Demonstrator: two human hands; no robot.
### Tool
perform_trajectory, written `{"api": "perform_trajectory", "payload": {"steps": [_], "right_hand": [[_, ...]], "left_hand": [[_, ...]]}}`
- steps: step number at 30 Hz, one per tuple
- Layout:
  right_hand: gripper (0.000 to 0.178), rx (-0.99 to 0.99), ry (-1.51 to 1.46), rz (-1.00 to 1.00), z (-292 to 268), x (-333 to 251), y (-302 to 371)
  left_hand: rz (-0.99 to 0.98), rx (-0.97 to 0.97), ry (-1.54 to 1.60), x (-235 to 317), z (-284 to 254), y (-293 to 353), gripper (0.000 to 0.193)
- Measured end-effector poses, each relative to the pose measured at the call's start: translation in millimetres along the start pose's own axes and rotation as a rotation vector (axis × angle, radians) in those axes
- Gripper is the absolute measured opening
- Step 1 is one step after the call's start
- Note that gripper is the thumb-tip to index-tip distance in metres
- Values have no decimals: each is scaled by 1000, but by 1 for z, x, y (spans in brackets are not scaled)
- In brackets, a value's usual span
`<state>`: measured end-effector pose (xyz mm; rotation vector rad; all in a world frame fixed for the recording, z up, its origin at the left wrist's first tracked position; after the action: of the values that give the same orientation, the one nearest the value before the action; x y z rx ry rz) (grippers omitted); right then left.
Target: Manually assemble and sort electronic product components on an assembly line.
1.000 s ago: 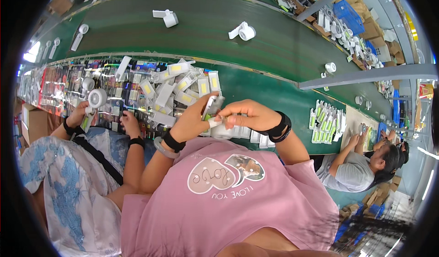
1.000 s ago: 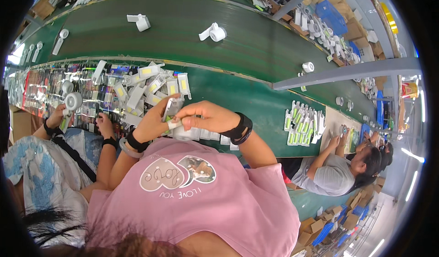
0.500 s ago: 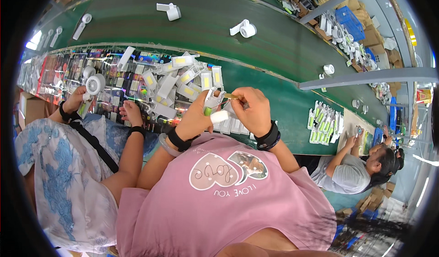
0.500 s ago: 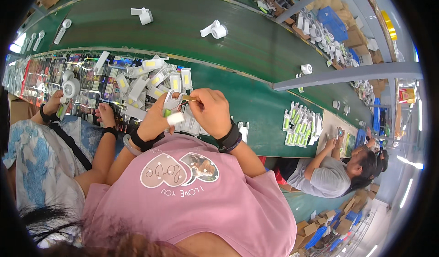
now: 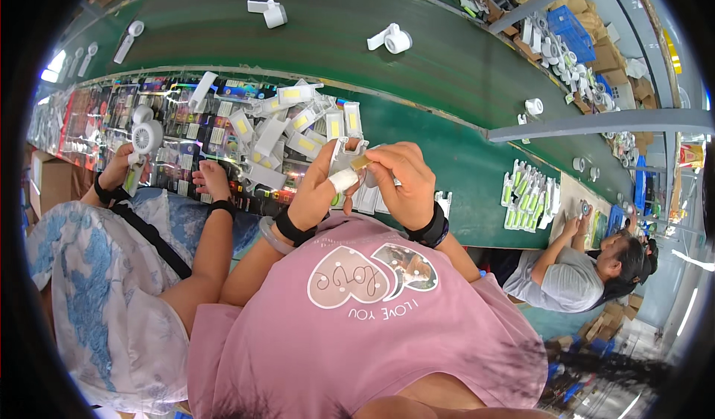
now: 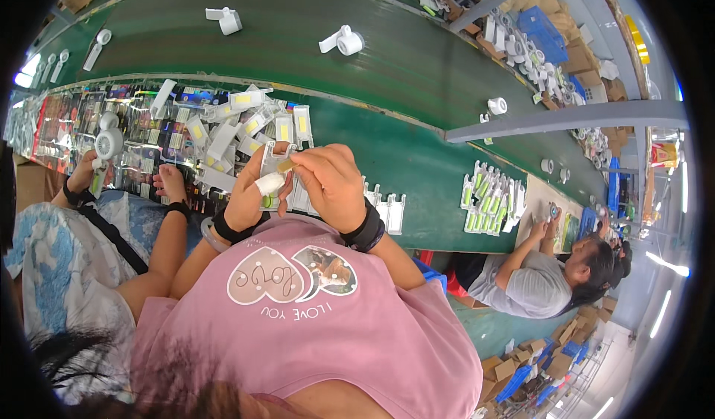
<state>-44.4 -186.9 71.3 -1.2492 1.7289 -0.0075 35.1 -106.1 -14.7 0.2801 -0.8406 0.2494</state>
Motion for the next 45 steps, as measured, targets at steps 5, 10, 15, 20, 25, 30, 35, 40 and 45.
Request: {"api": "perform_trajectory", "payload": {"steps": [5,10,15,20,25,30,35,40,45], "right_hand": [[18,-15,-22,-61,3,-2,6],[19,13,-2,-103,-1,-4,4],[24,-1,-4,-128,1,-4,5],[27,14,-4,-140,-1,-5,7],[26,11,-7,-150,-1,-4,8],[24,12,-17,-152,-1,-6,8],[20,20,-4,-151,-3,-14,9],[21,25,-8,-173,-2,-14,9],[20,18,24,-177,0,-16,13]], "left_hand": [[66,-34,-58,3,1,2,51],[84,-26,-147,7,6,5,58],[90,-19,-183,9,8,6,56],[77,-56,-175,7,11,6,51],[83,-55,-195,6,11,8,50],[127,-68,-281,11,13,9,47],[143,-78,-275,17,22,12,56],[161,-28,-356,12,17,14,50],[178,24,-377,9,15,14,44]]}}
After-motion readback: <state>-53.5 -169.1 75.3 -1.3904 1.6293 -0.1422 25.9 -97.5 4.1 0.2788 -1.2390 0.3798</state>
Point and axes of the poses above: each hand's wrist, its own y-axis away from the middle knuckle, its own z-axis out of the palm, x = y × z, the point moved 9 cm from there along -y, towards the middle knuckle, and after that the axes turned 1 degree about z, right-handed, at the moved point
